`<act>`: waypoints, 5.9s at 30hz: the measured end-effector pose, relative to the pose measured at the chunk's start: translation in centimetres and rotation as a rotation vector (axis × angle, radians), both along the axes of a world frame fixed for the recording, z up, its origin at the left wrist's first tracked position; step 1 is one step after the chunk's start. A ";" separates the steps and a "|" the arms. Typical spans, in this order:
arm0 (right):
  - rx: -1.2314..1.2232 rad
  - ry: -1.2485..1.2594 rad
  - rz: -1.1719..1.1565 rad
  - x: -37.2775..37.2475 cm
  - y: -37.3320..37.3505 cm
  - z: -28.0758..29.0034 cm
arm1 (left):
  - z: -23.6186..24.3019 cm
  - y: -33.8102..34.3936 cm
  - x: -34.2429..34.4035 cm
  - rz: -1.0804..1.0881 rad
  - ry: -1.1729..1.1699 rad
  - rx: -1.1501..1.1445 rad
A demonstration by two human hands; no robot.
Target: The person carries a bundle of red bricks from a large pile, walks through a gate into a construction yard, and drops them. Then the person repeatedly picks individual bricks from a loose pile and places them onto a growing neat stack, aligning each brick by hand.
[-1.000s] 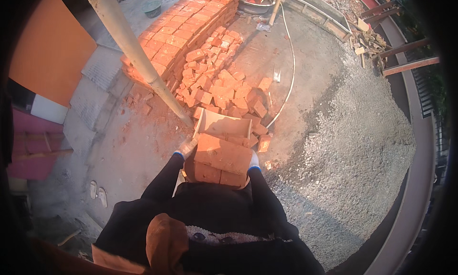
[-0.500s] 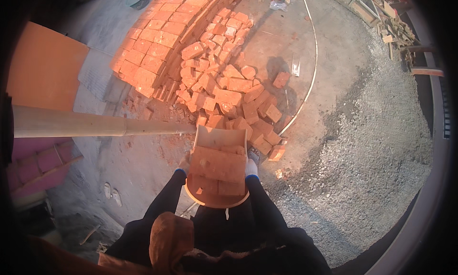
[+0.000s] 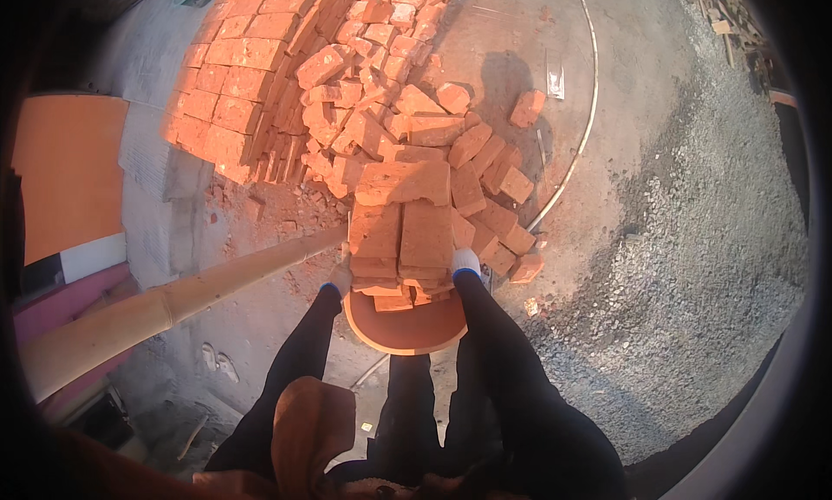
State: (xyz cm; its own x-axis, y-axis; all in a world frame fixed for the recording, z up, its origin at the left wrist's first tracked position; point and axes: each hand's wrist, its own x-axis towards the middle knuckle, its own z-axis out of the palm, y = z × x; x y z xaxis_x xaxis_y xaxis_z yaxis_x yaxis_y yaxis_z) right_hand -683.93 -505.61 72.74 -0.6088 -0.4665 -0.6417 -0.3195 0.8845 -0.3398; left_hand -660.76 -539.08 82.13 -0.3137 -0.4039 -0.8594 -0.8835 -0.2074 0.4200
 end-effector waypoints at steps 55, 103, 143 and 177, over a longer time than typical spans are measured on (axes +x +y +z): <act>-0.231 -0.241 -0.496 12.7 1.6 37.8 | 30.7 -2.3 42.0 1.052 -0.122 -0.655; -0.283 -0.255 -0.599 -26.1 67.5 30.2 | 22.7 37.9 -28.1 -0.523 -0.041 -0.284; -0.129 -0.863 0.256 -105.1 -40.6 32.1 | 19.4 24.2 -77.7 1.339 -0.040 -0.157; 0.245 -0.904 0.213 -63.2 -58.0 -0.5 | 14.4 -7.3 -93.1 1.180 -0.549 0.240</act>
State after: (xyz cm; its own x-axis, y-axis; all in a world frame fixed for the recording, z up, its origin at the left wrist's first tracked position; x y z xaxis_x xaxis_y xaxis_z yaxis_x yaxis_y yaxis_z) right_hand -747.10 -563.57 72.20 0.2459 -0.3004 -0.9216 -0.1896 0.9175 -0.3497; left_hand -753.84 -546.35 96.54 0.5282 -0.0140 -0.8490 -0.1648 -0.9825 -0.0864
